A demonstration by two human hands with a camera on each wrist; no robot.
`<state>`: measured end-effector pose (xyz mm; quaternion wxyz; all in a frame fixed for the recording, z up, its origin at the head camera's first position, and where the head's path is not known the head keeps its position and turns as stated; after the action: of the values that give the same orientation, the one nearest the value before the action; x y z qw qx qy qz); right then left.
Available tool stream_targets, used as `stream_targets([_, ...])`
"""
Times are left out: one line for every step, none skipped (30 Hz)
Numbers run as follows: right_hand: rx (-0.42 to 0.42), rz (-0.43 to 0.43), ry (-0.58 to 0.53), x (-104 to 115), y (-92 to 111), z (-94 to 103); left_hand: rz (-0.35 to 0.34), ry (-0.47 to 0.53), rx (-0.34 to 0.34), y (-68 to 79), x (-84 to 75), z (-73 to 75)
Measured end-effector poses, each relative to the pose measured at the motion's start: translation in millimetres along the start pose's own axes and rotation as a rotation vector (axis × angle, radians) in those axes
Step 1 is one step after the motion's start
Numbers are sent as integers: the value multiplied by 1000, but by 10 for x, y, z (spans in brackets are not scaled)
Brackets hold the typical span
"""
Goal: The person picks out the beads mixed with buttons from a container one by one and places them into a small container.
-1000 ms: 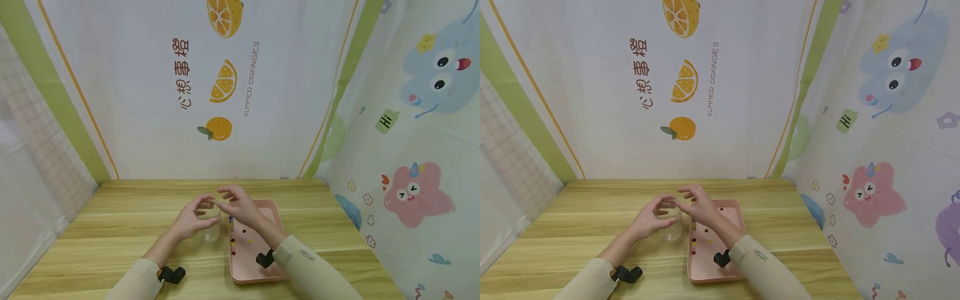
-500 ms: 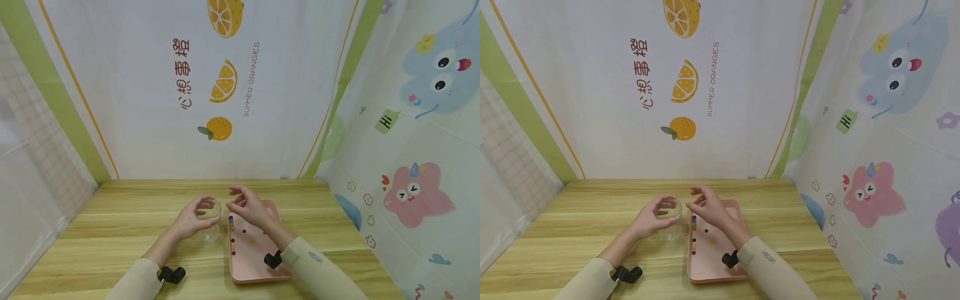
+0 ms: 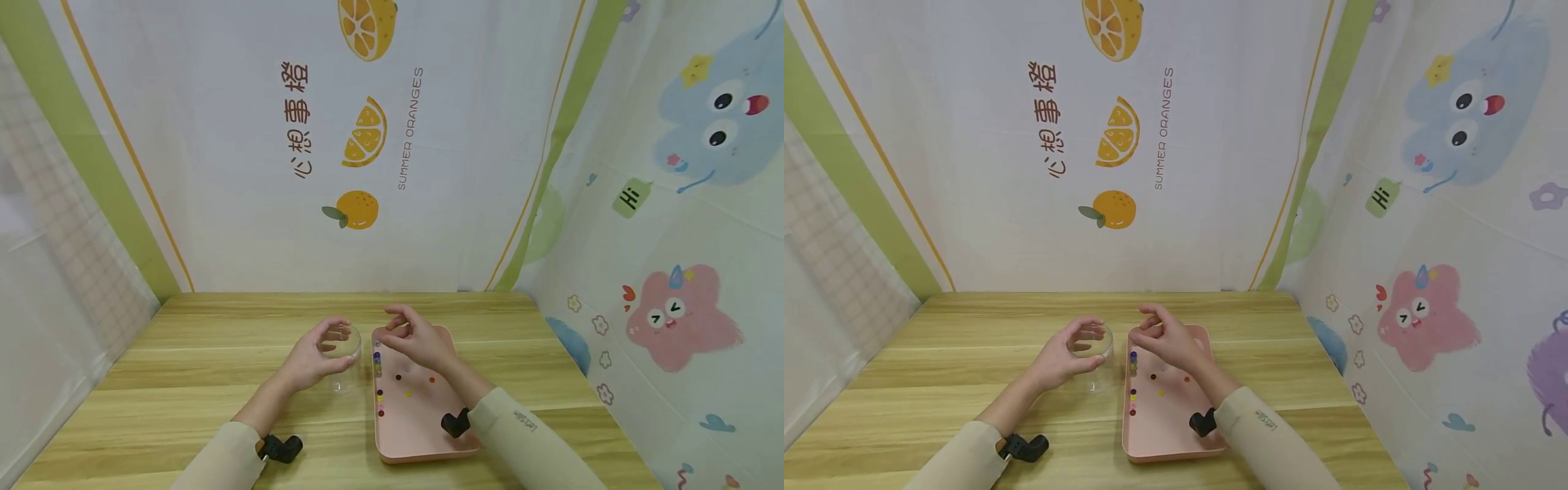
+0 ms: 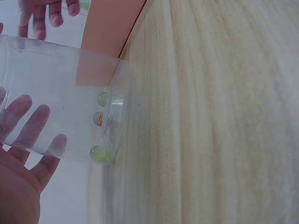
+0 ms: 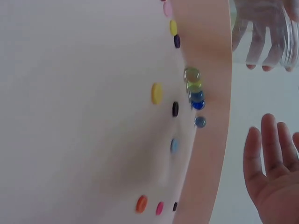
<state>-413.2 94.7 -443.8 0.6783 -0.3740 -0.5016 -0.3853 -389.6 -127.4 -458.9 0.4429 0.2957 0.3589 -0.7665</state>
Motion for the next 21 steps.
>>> stream_targets([6,-6,-7,-32,-4,13,5,0,1,1,2,0])
stream_targets([11,-14,-12,-60,-7,25,10,1,0,2,2,1])
stream_targets([15,-23,-15,-88,-9,36,12,-3,2,1,4,0])
stream_targets([17,-32,-19,-112,-10,47,15,-3,1,0,6,0])
stream_targets([21,-39,-22,-133,-10,57,18,-6,2,0,7,0])
stream_targets([23,-45,-19,-155,-11,69,20,-8,1,0,9,0])
stream_targets([26,-48,-13,-172,-10,79,21,-11,1,0,12,0])
stream_targets([31,-56,-10,-189,-7,87,23,-11,0,-1,15,2])
stream_targets([35,-58,1,-204,-5,97,21,-15,0,-1,14,2])
stream_targets([39,-59,13,-215,-1,106,20,-14,0,-1,13,4])
stream_targets([45,-64,21,-229,0,112,17,-19,1,0,13,4])
stream_targets([48,-66,36,-242,1,122,17,-18,0,0,13,5])
stream_targets([51,-71,46,-249,4,126,16,-18,0,0,12,5])
stream_targets([53,-81,49,-257,7,130,19,-12,-1,1,12,5])
stream_targets([54,-92,54,-265,10,136,16,-14,-1,2,9,3])
stream_targets([57,-105,54,-277,13,139,18,-13,-1,2,10,3])
stream_targets([59,-115,56,-291,13,143,19,-13,-1,3,11,2])
stream_targets([61,-121,64,-299,13,148,22,-8,-2,3,12,2])
stream_targets([65,-125,68,-304,14,152,23,-8,-2,3,14,2])
stream_targets([68,-129,74,-312,13,154,20,-13,-2,3,14,3])
stream_targets([72,-127,86,-319,8,156,22,-11,-2,4,14,4])
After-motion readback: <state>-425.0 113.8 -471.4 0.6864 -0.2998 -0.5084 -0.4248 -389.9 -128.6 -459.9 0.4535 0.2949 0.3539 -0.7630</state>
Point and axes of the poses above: each hand's wrist, its own y-axis away from the middle knuckle, its own z-axis out of the back of the hand, x = y × z, the point moved 8 cm from there along -y, towards the middle knuckle, and after that the axes turned 13 degrees about -y, right-handed, at the moved point
